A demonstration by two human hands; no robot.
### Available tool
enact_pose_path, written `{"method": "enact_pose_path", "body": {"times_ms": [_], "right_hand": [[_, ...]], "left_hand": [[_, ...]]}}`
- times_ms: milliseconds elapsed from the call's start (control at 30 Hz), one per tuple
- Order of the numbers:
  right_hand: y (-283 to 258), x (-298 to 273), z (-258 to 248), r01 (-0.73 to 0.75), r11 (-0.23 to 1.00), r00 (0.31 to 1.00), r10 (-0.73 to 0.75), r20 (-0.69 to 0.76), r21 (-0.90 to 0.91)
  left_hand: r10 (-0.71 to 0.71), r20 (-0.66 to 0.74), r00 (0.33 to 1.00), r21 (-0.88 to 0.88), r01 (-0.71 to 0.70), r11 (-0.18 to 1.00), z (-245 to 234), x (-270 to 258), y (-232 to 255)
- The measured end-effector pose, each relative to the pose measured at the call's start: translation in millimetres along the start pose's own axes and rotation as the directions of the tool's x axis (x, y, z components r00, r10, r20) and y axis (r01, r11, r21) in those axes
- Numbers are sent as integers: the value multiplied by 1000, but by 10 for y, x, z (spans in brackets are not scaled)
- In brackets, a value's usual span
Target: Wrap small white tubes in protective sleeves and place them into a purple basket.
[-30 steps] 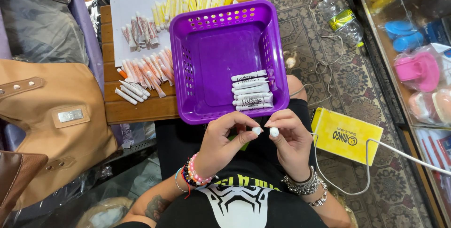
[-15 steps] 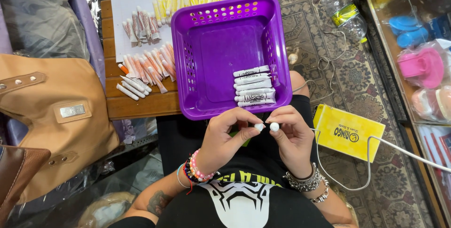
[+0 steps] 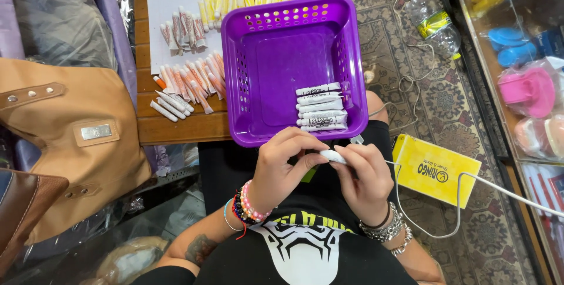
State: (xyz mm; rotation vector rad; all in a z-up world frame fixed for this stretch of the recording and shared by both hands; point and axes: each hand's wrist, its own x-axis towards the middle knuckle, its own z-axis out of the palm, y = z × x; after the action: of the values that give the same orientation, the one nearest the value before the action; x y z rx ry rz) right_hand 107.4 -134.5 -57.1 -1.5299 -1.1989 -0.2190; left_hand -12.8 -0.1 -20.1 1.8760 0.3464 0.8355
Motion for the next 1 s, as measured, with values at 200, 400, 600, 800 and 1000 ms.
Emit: {"method": "enact_pose_path", "body": {"times_ms": [200, 400, 600, 800, 1000], "right_hand": [[114, -133, 28, 286, 928, 953, -301, -28, -240], [76, -141, -30, 299, 904, 948, -317, -8, -305], [-235, -89, -200, -376, 925, 913, 358, 196, 61], [-123, -93, -129, 200, 943, 973, -160, 166, -265], [-137, -81, -176, -356, 934, 874, 334, 353, -1]], "left_hand": [[-51, 1, 999, -21, 51, 998, 61, -9, 13], [-84, 40, 996, -127, 89, 988, 85, -20, 43], [47, 110, 993, -78, -39, 996, 89, -26, 114], [-96, 66, 993, 130, 86, 988, 38, 33, 168], [-43, 184, 982, 154, 14, 988, -51, 38, 60]]}}
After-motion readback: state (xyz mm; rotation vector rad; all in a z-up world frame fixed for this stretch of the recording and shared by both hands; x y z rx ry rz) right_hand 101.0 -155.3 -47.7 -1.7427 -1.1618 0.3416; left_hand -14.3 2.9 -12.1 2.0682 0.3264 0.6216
